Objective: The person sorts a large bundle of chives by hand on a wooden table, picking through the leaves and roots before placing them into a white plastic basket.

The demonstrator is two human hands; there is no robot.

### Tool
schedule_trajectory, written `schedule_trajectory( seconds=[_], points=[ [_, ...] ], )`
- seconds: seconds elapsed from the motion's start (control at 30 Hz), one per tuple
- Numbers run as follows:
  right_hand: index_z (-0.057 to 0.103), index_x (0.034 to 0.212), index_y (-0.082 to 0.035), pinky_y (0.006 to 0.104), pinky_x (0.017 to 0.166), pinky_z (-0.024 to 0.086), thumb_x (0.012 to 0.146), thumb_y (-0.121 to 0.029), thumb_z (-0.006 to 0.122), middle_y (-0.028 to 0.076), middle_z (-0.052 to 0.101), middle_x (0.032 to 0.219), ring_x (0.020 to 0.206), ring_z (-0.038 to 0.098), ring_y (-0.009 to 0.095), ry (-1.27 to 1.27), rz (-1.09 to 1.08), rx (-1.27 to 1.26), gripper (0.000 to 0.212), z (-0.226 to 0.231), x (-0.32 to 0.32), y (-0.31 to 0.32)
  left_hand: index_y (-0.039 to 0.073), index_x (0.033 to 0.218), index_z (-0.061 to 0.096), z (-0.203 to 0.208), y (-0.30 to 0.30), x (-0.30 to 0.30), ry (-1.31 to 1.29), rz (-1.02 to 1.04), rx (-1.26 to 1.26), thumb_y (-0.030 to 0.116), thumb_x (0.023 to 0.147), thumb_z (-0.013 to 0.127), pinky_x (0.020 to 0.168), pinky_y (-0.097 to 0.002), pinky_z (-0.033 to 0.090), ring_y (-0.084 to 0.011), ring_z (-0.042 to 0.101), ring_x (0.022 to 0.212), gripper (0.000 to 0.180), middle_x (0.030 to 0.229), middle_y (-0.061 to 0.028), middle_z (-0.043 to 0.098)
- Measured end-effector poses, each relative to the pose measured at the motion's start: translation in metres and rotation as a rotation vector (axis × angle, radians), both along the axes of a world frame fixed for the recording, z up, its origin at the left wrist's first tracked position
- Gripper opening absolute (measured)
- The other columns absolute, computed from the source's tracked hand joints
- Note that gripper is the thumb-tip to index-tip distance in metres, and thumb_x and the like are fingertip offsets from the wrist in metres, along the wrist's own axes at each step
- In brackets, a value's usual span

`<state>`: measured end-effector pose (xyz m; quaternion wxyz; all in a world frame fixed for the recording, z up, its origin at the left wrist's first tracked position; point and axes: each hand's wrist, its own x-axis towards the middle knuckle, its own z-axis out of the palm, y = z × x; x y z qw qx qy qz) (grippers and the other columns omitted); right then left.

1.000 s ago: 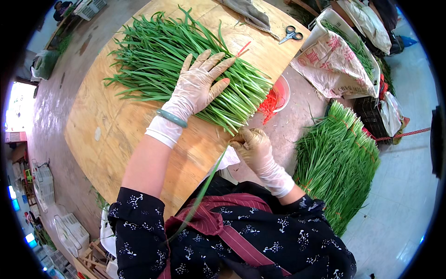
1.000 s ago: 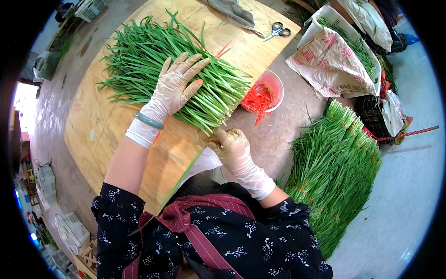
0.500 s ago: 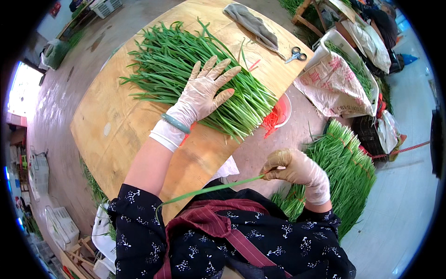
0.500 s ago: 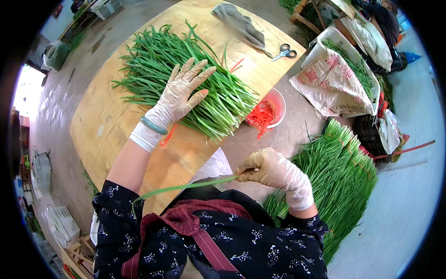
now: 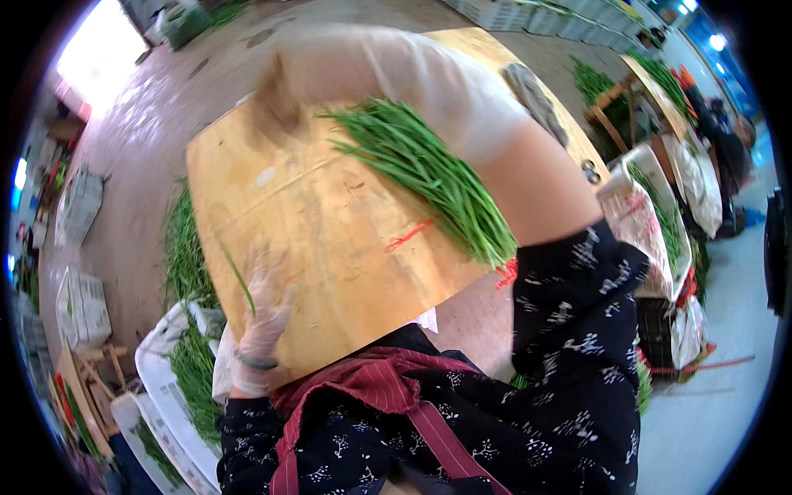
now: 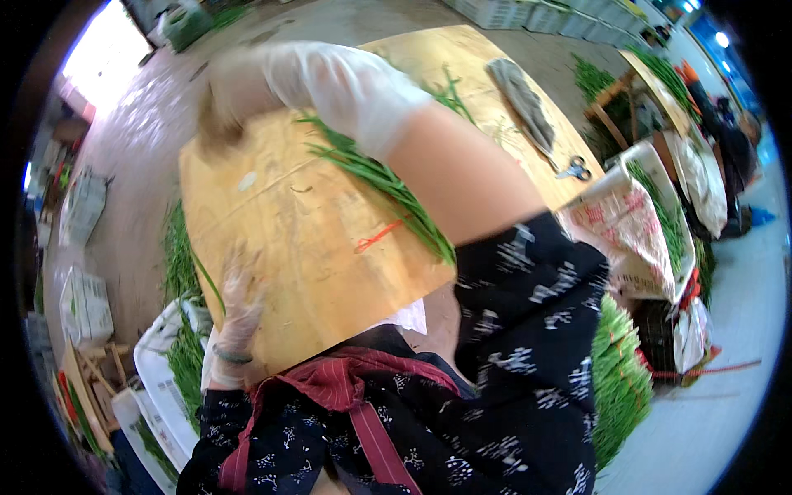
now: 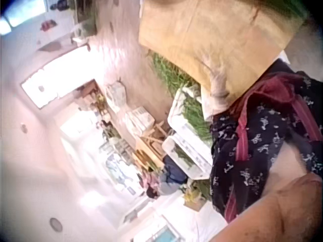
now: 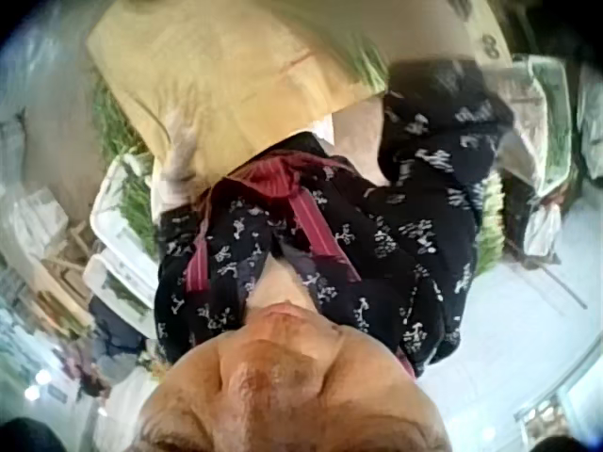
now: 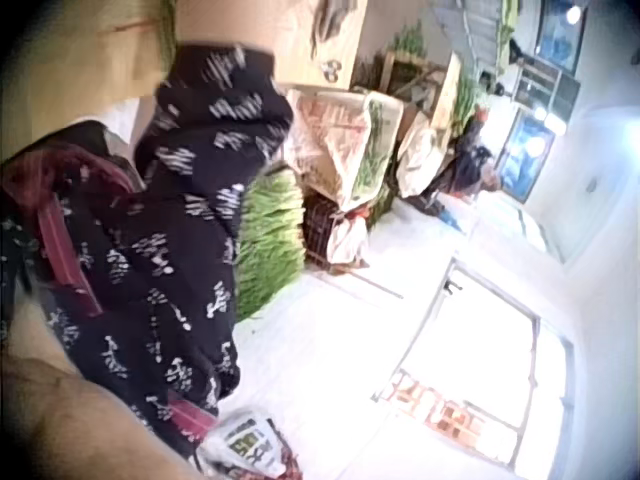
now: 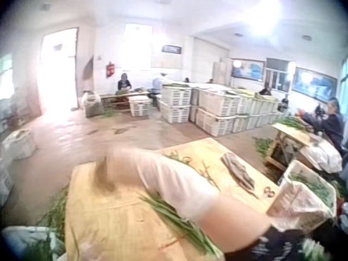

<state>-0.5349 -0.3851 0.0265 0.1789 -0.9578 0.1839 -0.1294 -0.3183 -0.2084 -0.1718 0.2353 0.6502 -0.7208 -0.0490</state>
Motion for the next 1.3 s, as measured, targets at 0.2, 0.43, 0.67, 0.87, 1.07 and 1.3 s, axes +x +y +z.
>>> schedule_trajectory(
  seconds=[0.2,0.43,0.67,0.87,1.07,1.3],
  points=[
    [0.056,0.111,-0.005,0.0377,0.078,0.047,0.086,-0.021,0.049,0.016,0.062,0.1,0.091,0.058,0.034,-0.368,-0.143,-0.029,0.031,-0.015,0.126,-0.025,0.012,0.128,0.046,-0.028,0.133,0.119,-0.022,0.557,-0.05,0.019,0.083,0.055,0.106,-0.044,0.02,-0.0339,0.027,0.13,0.046,0.139,-0.0111,0.035],
    [0.062,0.105,-0.002,0.0284,0.074,0.05,0.085,-0.024,0.06,0.007,0.066,0.091,0.082,0.062,0.014,0.921,0.524,0.969,0.03,-0.15,0.176,0.104,0.008,0.121,0.051,-0.105,0.356,0.151,0.105,1.167,0.251,0.024,0.08,0.058,0.101,-0.0421,0.029,-0.0353,0.037,0.122,0.045,0.131,-0.0184,0.042],
    [0.056,0.111,0.0,0.025,0.078,0.05,0.087,-0.02,0.055,0.005,0.062,0.1,0.085,0.058,0.012,0.36,0.099,1.12,0.03,-0.199,0.22,0.056,0.001,0.123,0.048,-0.194,0.516,0.099,0.633,1.581,0.559,0.037,0.078,0.059,0.101,-0.035,0.032,-0.0319,0.041,0.121,0.059,0.128,-0.022,0.045],
    [0.052,0.118,-0.005,0.0241,0.089,0.042,0.086,-0.018,0.059,0.008,0.058,0.112,0.104,0.053,0.016,-0.274,-0.089,0.677,0.036,-0.218,0.33,0.065,-0.009,0.129,0.034,-0.24,0.519,0.084,1.087,1.977,0.332,0.052,0.068,0.068,0.1,-0.0342,0.032,-0.0334,0.039,0.122,0.093,0.13,-0.0269,0.04],
    [0.053,0.118,-0.012,0.025,0.081,0.046,0.085,-0.012,0.059,0.005,0.062,0.104,0.093,0.057,0.014,0.099,0.376,0.808,0.034,-0.248,0.401,0.25,-0.004,0.137,-0.006,-0.277,0.418,0.121,1.35,2.016,0.368,0.061,0.057,0.071,0.107,-0.0377,0.022,-0.0355,0.023,0.131,0.129,0.14,-0.0297,0.018],
    [0.05,0.121,-0.007,0.0268,0.083,0.047,0.079,-0.011,0.062,0.007,0.062,0.103,0.091,0.06,0.019,0.396,0.412,0.958,0.044,-0.325,0.418,0.347,0.003,0.139,-0.005,-0.259,0.359,0.142,1.142,2.332,0.427,0.039,0.052,0.083,0.105,-0.0446,0.027,-0.0366,0.024,0.13,0.129,0.143,-0.0229,0.015]
  ],
)
